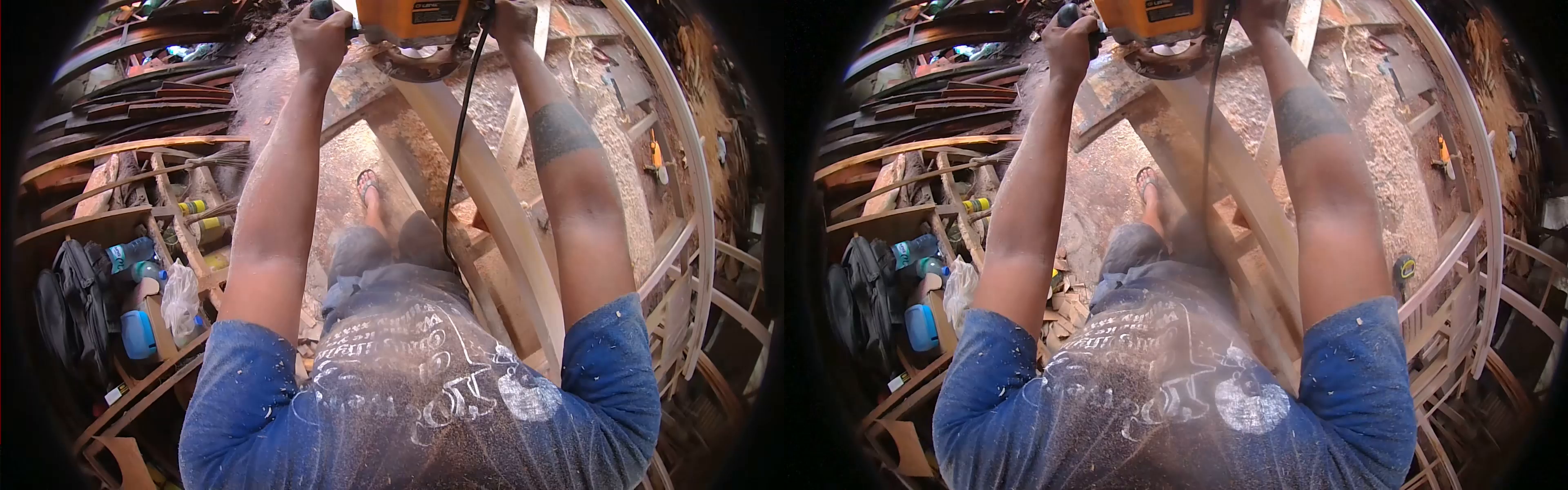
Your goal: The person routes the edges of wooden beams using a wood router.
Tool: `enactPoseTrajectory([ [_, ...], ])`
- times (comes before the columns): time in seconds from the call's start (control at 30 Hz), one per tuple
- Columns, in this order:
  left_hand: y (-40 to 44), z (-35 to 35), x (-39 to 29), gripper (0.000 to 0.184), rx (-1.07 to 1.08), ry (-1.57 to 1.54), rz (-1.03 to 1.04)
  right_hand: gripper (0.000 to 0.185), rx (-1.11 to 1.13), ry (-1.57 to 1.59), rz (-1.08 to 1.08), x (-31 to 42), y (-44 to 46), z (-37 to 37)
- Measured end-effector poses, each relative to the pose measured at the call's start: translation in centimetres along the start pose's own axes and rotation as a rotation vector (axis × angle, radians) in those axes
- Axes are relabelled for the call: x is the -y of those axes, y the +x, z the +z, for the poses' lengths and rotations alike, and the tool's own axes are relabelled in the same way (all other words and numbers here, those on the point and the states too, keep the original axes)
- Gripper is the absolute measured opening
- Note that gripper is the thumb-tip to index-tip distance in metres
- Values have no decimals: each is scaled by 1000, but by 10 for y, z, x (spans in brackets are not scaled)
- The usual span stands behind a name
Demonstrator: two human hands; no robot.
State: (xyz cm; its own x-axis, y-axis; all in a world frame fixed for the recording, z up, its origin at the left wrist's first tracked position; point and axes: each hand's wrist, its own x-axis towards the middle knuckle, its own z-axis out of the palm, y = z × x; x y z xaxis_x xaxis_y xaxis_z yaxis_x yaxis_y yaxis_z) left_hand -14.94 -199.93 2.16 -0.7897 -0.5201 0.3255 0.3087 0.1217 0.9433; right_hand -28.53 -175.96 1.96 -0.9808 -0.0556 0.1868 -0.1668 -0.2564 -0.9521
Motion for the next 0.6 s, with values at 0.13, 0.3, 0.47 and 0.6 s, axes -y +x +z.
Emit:
enactPoseTrajectory([
  [0.13,-22,2,9,8,14,129,63,12,-60,-325,-176,12,-30,-31],
  [0.3,-66,16,-30,8,51,69,-35,15,-158,-506,-299,-14,-25,-71],
  [0.47,-91,27,-37,7,36,46,-75,19,-180,-561,-322,10,-65,-83],
  [0.6,-113,38,-49,6,27,-8,-114,22,-183,-509,-265,38,-94,-92],
])
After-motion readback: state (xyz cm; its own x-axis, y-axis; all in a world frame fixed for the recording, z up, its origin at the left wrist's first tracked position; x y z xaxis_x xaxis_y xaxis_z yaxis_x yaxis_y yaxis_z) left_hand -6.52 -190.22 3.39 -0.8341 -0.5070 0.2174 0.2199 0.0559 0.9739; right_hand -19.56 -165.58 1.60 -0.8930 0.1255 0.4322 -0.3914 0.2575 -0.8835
